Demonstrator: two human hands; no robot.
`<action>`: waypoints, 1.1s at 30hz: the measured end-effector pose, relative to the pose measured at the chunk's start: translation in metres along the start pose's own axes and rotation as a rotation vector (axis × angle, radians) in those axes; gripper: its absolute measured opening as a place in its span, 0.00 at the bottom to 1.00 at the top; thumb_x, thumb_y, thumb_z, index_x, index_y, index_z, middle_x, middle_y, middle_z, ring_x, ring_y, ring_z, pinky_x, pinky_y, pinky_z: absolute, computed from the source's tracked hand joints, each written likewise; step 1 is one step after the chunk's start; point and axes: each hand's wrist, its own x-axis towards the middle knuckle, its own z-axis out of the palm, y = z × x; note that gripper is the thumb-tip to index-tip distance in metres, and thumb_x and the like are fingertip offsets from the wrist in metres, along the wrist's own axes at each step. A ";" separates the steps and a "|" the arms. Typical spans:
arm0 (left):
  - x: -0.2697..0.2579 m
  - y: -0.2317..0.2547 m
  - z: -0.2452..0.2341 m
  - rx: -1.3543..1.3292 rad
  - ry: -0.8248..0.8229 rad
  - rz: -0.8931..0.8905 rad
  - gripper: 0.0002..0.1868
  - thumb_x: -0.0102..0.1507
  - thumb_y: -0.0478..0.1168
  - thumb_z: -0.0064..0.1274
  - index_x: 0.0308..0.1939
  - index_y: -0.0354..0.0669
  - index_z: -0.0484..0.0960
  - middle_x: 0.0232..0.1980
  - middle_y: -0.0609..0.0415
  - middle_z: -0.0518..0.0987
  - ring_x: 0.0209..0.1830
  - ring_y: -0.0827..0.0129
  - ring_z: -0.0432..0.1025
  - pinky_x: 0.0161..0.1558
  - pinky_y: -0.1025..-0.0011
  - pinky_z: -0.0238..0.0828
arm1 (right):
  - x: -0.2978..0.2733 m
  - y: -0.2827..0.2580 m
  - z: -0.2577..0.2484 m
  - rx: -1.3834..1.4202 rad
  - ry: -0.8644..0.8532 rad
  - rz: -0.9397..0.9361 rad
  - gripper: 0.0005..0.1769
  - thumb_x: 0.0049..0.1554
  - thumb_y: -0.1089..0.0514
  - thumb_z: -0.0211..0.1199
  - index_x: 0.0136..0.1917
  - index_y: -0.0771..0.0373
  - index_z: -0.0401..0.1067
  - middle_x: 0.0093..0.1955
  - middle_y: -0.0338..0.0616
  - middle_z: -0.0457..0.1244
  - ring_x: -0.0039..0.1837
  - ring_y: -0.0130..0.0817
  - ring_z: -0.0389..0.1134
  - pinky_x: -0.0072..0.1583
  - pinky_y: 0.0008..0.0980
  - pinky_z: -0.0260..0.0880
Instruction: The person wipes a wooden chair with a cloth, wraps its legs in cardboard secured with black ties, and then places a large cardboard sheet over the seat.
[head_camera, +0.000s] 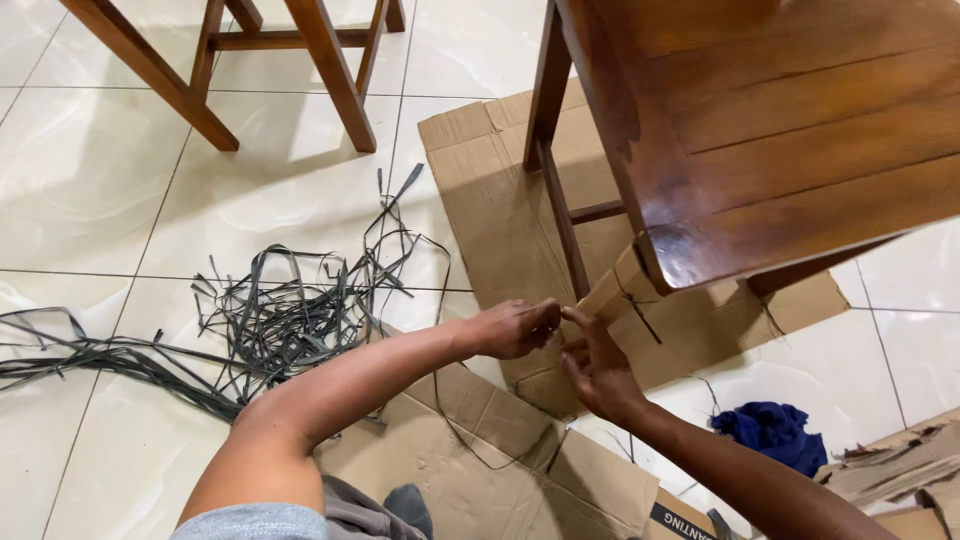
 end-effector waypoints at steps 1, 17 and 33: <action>0.004 0.005 0.001 0.000 -0.002 0.003 0.08 0.67 0.39 0.47 0.47 0.43 0.67 0.32 0.50 0.83 0.36 0.45 0.79 0.37 0.46 0.74 | -0.003 0.003 -0.002 0.000 0.003 0.001 0.37 0.56 0.67 0.59 0.77 0.51 0.58 0.71 0.51 0.61 0.61 0.51 0.72 0.57 0.49 0.78; 0.040 0.039 0.042 -0.135 -0.122 -0.273 0.08 0.64 0.43 0.53 0.45 0.48 0.76 0.38 0.47 0.85 0.45 0.43 0.79 0.45 0.47 0.75 | -0.024 0.024 -0.041 -0.087 0.007 0.056 0.27 0.56 0.61 0.57 0.70 0.53 0.67 0.50 0.56 0.73 0.55 0.57 0.75 0.54 0.53 0.77; 0.043 0.016 0.041 0.079 -0.162 -0.283 0.09 0.64 0.49 0.50 0.41 0.52 0.81 0.40 0.44 0.84 0.45 0.43 0.79 0.49 0.45 0.75 | -0.027 0.092 -0.049 -0.290 0.022 -0.011 0.10 0.51 0.53 0.65 0.47 0.51 0.81 0.41 0.46 0.71 0.47 0.48 0.73 0.51 0.47 0.73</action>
